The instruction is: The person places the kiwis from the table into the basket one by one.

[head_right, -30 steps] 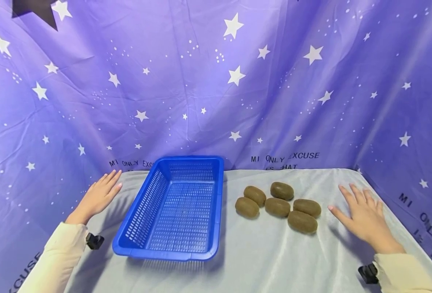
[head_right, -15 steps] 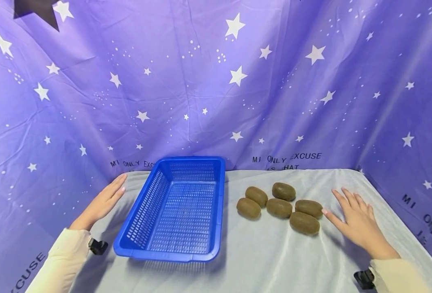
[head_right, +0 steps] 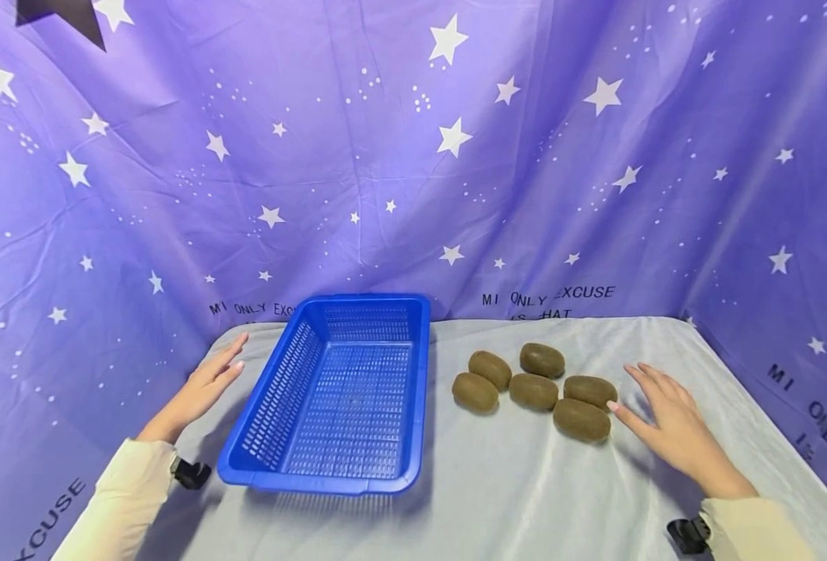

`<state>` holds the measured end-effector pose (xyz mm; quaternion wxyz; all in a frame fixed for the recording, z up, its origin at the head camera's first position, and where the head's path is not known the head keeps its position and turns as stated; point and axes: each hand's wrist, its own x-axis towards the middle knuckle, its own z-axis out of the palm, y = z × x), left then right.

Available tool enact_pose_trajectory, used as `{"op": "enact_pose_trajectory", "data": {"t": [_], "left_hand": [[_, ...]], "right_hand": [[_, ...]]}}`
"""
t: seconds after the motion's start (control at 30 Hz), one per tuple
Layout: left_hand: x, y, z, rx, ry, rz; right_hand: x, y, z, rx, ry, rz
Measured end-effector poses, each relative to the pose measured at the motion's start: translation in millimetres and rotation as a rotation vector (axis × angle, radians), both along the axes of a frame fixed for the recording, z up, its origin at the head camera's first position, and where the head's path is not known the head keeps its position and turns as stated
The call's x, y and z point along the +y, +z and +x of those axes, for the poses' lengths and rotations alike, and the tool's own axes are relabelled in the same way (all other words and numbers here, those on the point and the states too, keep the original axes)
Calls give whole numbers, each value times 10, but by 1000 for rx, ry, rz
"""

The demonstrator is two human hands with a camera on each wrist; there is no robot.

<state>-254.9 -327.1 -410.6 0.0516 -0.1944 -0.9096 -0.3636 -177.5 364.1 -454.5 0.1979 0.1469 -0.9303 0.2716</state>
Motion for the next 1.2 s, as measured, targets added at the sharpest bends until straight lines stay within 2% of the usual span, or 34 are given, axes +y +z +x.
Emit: {"op": "enact_pose_trajectory", "data": {"t": [0.3, 0.47, 0.63, 0.83, 1.0, 1.2], "left_hand": [[105, -103, -20, -63, -54, 124], [184, -160, -42, -148, -61, 177], [250, -186, -46, -212, -67, 201], [275, -205, -31, -258, -80, 233], [300, -206, -36, -278, -75, 263], [336, -212, -47, -256, -53, 232]], "right_hand": [[-91, -10, 44, -76, 52, -93], [-106, -18, 64, -93, 47, -119], [-111, -20, 109, -139, 19, -163], [-132, -44, 122, -134, 39, -221], [-132, -75, 103, -129, 52, -267], [-139, -152, 113, -173, 79, -344]]}}
